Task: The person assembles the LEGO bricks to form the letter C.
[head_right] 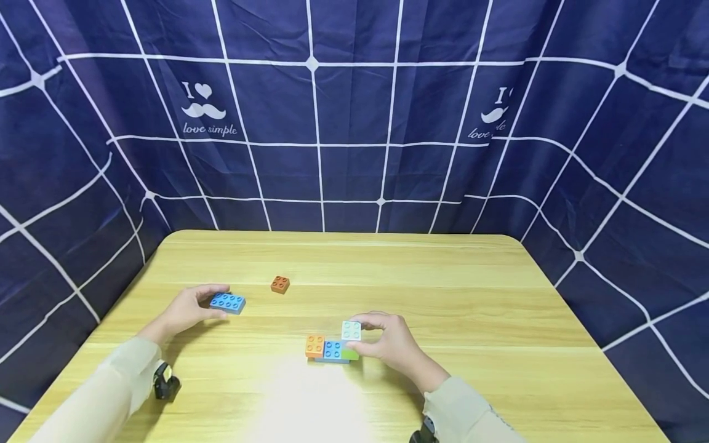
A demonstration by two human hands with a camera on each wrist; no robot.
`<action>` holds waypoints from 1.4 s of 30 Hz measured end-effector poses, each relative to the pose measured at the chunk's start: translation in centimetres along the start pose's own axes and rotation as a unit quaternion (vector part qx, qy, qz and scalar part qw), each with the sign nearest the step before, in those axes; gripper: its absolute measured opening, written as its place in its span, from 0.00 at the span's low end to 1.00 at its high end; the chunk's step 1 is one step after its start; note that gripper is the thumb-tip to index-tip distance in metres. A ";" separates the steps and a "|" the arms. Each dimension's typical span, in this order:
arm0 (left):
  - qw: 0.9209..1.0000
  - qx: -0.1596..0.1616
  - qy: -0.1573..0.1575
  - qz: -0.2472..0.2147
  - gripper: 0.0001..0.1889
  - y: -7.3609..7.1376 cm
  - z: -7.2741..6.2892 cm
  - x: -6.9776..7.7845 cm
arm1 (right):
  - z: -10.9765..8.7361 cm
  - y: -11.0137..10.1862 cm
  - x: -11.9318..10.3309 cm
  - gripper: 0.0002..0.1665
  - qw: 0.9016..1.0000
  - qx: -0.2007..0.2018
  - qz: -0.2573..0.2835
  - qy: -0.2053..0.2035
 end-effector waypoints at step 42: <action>0.993 -0.022 0.116 -0.016 0.19 7.4 0.3 9.4 | 0.0 0.3 0.2 0.20 1.000 -0.001 0.002 -0.006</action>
Point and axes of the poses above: each hand's wrist, its own z-axis towards the middle knuckle, its own y-axis out of the palm, x = y × z, the point moved 9 cm from there along z, towards the middle knuckle, and after that the axes turned 11 degrees about -z, right-handed, at the moved point
